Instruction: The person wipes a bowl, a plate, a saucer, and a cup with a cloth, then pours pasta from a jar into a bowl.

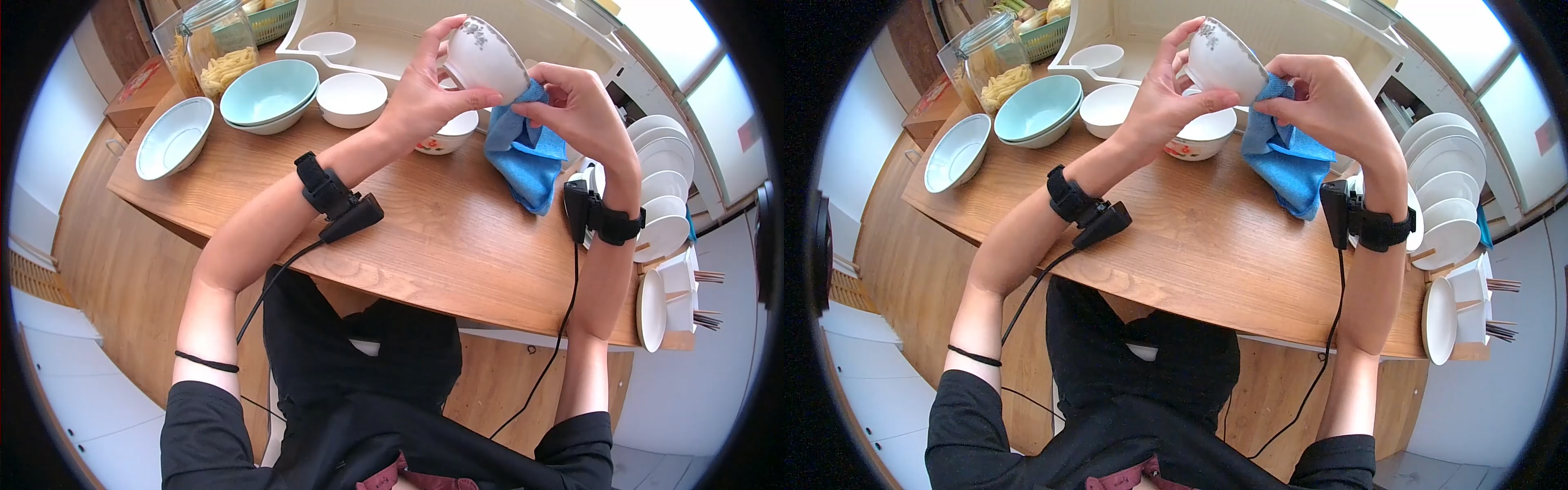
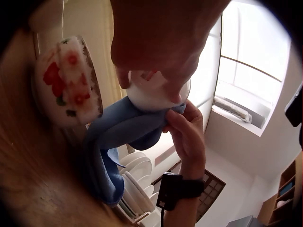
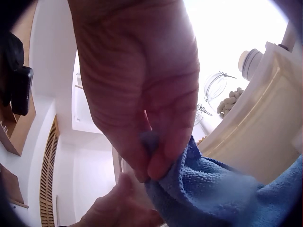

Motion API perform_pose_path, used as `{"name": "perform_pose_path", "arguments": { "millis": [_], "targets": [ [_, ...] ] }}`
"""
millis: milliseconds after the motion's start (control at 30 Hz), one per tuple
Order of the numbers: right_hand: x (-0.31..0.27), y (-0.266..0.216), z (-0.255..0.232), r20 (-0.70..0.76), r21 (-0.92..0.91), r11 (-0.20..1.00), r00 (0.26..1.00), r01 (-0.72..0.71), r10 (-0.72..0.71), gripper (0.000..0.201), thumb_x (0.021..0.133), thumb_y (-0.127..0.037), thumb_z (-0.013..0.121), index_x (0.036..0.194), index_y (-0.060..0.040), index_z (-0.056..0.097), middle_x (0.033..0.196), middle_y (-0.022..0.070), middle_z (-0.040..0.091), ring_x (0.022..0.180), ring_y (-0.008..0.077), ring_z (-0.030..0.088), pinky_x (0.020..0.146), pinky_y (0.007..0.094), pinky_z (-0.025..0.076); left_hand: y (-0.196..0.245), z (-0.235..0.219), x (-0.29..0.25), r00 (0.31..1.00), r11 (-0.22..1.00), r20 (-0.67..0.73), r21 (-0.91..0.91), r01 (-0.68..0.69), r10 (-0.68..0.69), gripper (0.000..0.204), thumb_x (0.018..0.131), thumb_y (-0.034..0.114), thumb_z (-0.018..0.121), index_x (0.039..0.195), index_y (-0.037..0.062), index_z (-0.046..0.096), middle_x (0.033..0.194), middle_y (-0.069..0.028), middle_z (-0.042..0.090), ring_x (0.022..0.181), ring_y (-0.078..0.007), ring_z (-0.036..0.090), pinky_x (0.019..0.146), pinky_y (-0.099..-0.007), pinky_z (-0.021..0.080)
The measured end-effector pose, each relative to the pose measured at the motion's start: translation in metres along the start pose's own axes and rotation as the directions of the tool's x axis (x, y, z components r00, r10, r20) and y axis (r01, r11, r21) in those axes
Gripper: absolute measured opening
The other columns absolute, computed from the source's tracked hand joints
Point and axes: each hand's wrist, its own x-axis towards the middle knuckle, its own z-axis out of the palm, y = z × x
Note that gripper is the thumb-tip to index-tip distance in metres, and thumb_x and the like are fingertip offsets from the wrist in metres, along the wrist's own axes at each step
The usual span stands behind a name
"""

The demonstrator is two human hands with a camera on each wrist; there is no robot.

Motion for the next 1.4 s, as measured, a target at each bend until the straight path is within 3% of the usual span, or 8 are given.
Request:
{"name": "perform_pose_path", "arguments": {
  "millis": [133, 333, 400, 533, 700, 1100, 1233, 1400],
  "targets": [
    [0.001, 0.008, -0.001, 0.015, 0.083, 0.996, 1.000, 0.014, -0.015, 0.013, 0.080, -0.001, 0.070, 0.091, 0.0033, 0.065, 0.071, 0.0031, 0.061, 0.064, 0.0073, 0.058, 0.062, 0.0227, 0.050, -0.002, 0.001, 0.000, 0.993, 0.993, -0.008, 0.010, -0.116, 0.116, 0.081, 0.084, 0.022, 0.075, 0.148, 0.0185, 0.025, 0.131, -0.0125, 0.048, 0.123, -0.0237, 0.051, 0.101, -0.0382, 0.046],
    [-0.003, 0.004, -0.012, -0.015, -0.012, 0.998, 0.998, 0.068, -0.068, 0.011, 0.081, -0.001, 0.069, 0.092, 0.0012, 0.065, 0.074, 0.0031, 0.063, 0.065, 0.0076, 0.060, 0.063, 0.0218, 0.050, -0.009, -0.001, 0.003, 0.985, 0.873, 0.009, -0.462, 0.157, -0.172, 0.067, 0.096, 0.053, 0.047, 0.145, 0.0111, 0.031, 0.136, -0.0130, 0.048, 0.124, -0.0262, 0.050, 0.104, -0.0472, 0.043],
    [-0.004, 0.004, -0.013, -0.003, 0.029, 0.996, 0.996, 0.084, -0.084, 0.011, 0.082, -0.001, 0.068, 0.092, 0.0006, 0.066, 0.075, 0.0029, 0.064, 0.066, 0.0073, 0.061, 0.064, 0.0216, 0.051, -0.001, -0.005, 0.000, 0.917, 0.711, 0.344, -0.594, 0.378, -0.200, 0.068, 0.096, 0.058, 0.042, 0.142, 0.0084, 0.035, 0.136, -0.0141, 0.049, 0.125, -0.0270, 0.051, 0.103, -0.0488, 0.044],
    [-0.005, 0.007, -0.010, -0.036, 0.055, 0.996, 0.997, 0.063, -0.061, 0.011, 0.082, -0.001, 0.067, 0.093, 0.0001, 0.067, 0.075, 0.0026, 0.064, 0.067, 0.0075, 0.061, 0.064, 0.0215, 0.051, -0.002, -0.006, 0.003, 0.922, 0.744, 0.343, -0.565, 0.357, -0.182, 0.077, 0.092, 0.059, 0.051, 0.143, 0.0070, 0.026, 0.134, -0.0152, 0.048, 0.120, -0.0261, 0.054, 0.096, -0.0455, 0.051],
    [-0.001, 0.010, -0.007, -0.057, 0.075, 0.997, 0.998, 0.012, -0.008, 0.014, 0.081, -0.002, 0.068, 0.095, 0.0007, 0.069, 0.075, 0.0033, 0.065, 0.067, 0.0083, 0.062, 0.065, 0.0219, 0.051, -0.006, -0.001, 0.001, 0.989, 0.919, 0.048, -0.366, 0.147, -0.139, 0.071, 0.092, 0.052, 0.057, 0.141, 0.0071, 0.033, 0.131, -0.0138, 0.051, 0.123, -0.0252, 0.053, 0.102, -0.0439, 0.047],
    [0.001, 0.008, -0.001, -0.058, 0.001, 0.999, 0.997, 0.050, -0.049, 0.015, 0.082, -0.007, 0.071, 0.094, 0.0013, 0.069, 0.071, 0.0034, 0.063, 0.064, 0.0080, 0.060, 0.062, 0.0223, 0.049, -0.007, -0.004, 0.001, 0.999, 1.000, -0.046, -0.006, 0.017, -0.017, 0.091, 0.079, 0.026, 0.080, 0.147, 0.0029, 0.023, 0.132, -0.0129, 0.051, 0.116, -0.0187, 0.055, 0.099, -0.0323, 0.048],
    [0.001, 0.008, -0.002, -0.064, 0.044, 0.998, 0.997, 0.045, -0.042, 0.014, 0.082, -0.006, 0.071, 0.094, 0.0011, 0.068, 0.070, 0.0025, 0.061, 0.063, 0.0075, 0.059, 0.060, 0.0220, 0.048, -0.009, -0.004, 0.002, 1.000, 0.998, -0.011, -0.068, -0.014, 0.013, 0.086, 0.088, 0.029, 0.071, 0.151, 0.0088, 0.017, 0.136, -0.0121, 0.047, 0.120, -0.0204, 0.052, 0.100, -0.0352, 0.047],
    [-0.001, 0.012, -0.007, -0.090, 0.031, 0.997, 0.994, 0.067, -0.064, 0.014, 0.084, -0.005, 0.070, 0.097, -0.0006, 0.066, 0.075, 0.0025, 0.063, 0.066, 0.0077, 0.059, 0.062, 0.0219, 0.050, -0.002, -0.007, 0.002, 0.985, 0.859, 0.082, -0.482, 0.170, -0.149, 0.065, 0.099, 0.042, 0.048, 0.152, 0.0213, 0.016, 0.142, -0.0090, 0.040, 0.127, -0.0258, 0.047, 0.104, -0.0431, 0.045]
  ]
}}
